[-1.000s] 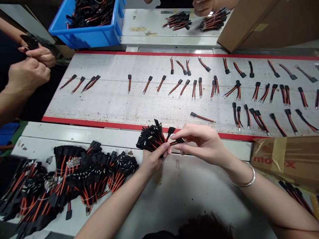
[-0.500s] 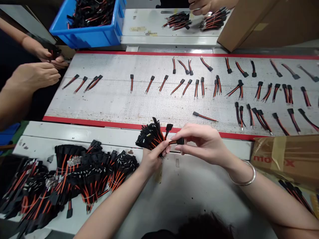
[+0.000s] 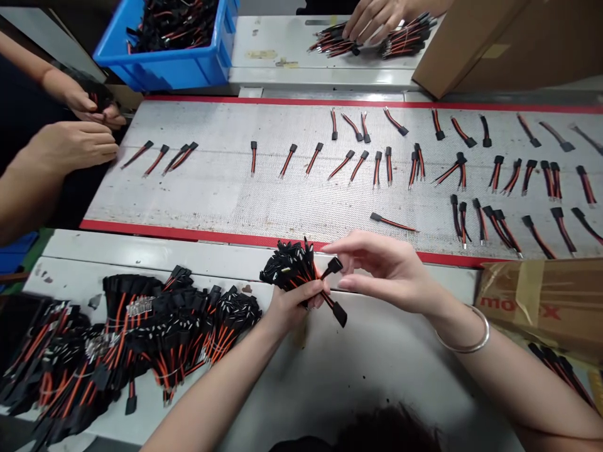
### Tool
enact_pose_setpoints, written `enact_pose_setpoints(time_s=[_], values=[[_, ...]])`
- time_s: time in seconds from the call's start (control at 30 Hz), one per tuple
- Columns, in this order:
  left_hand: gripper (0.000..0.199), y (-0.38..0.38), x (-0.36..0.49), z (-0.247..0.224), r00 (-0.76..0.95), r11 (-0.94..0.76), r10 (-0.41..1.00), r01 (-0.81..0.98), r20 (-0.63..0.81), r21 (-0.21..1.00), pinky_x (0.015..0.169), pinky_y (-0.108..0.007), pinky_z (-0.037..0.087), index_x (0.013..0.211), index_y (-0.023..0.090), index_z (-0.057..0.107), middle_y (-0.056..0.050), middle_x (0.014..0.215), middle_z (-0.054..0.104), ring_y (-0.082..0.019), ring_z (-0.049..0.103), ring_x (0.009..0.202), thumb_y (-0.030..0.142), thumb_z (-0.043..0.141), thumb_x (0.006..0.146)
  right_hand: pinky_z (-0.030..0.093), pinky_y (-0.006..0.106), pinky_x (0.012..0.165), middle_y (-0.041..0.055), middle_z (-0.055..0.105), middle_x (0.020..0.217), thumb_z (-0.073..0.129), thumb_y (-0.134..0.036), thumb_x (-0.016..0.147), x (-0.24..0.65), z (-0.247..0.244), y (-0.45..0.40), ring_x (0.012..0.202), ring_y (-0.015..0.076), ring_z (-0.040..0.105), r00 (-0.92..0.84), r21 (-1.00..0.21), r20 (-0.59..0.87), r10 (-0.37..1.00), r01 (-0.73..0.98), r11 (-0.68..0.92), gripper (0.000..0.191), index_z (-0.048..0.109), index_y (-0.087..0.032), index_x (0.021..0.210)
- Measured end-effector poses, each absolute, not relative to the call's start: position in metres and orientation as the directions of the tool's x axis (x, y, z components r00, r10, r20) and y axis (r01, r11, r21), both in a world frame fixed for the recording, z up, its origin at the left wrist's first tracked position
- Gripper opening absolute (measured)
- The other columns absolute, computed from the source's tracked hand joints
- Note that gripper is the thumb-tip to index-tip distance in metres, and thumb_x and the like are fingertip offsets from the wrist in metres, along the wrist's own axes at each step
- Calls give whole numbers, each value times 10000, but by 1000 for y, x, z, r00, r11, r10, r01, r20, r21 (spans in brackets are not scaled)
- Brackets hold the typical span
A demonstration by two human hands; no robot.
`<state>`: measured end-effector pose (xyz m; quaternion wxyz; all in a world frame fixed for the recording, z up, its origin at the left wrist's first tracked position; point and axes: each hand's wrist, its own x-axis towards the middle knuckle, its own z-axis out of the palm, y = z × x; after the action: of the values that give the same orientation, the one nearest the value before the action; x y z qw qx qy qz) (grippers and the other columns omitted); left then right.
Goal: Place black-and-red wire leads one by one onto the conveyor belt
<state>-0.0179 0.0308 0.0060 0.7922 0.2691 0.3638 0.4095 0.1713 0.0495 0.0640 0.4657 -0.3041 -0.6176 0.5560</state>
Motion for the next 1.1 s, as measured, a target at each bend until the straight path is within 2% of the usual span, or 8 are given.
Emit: enact_pose_setpoints(time_s=[0.13, 0.27, 0.5, 0.9, 1.0, 1.1], values=[[334, 29, -21, 3, 482, 578, 792, -393, -375, 715, 467, -253, 367, 696, 150, 684, -18, 614, 650, -94, 495, 466, 428, 867, 663, 559, 257, 644, 64, 706, 849, 723, -86, 890, 168, 64, 48, 743, 128, 650, -406, -922, 368, 837, -43, 385, 196, 736, -143, 1077], [352, 29, -21, 2, 478, 588, 787, -389, -390, 709, 454, -252, 375, 741, 149, 690, -1, 583, 614, -96, 486, 462, 430, 877, 645, 572, 254, 643, 83, 735, 855, 730, -83, 888, 167, 65, 47, 748, 133, 660, -399, -901, 404, 823, -20, 433, 172, 723, -129, 1054], [364, 28, -22, -2, 469, 553, 803, -355, -368, 754, 458, -253, 339, 681, 138, 709, -31, 615, 643, -84, 467, 461, 474, 850, 679, 589, 245, 632, 80, 722, 841, 738, -76, 878, 167, 65, 47, 720, 125, 671, -399, -900, 400, 825, 0, 436, 162, 725, -106, 1037], [352, 26, -22, 0, 438, 588, 797, -404, -416, 701, 447, -247, 385, 728, 144, 697, -18, 599, 650, -93, 500, 445, 426, 885, 635, 605, 229, 613, 40, 714, 803, 723, -120, 901, 165, 66, 49, 698, 116, 676, -389, -908, 396, 832, -33, 417, 163, 734, -159, 1059], [363, 29, -19, 4, 382, 557, 824, -410, -419, 722, 450, -253, 381, 680, 147, 676, -10, 572, 619, -95, 495, 450, 439, 885, 629, 597, 238, 606, 38, 704, 818, 741, -151, 893, 168, 67, 50, 702, 120, 679, -376, -945, 311, 873, -27, 325, 195, 721, -153, 1087], [368, 34, -15, 10, 269, 493, 870, -451, -413, 744, 435, -232, 328, 633, 144, 653, 12, 520, 556, -73, 455, 438, 440, 874, 635, 574, 243, 581, 15, 666, 752, 771, -200, 875, 172, 68, 50, 654, 113, 648, -343, -975, 202, 917, 14, 220, 168, 707, -137, 1017]])
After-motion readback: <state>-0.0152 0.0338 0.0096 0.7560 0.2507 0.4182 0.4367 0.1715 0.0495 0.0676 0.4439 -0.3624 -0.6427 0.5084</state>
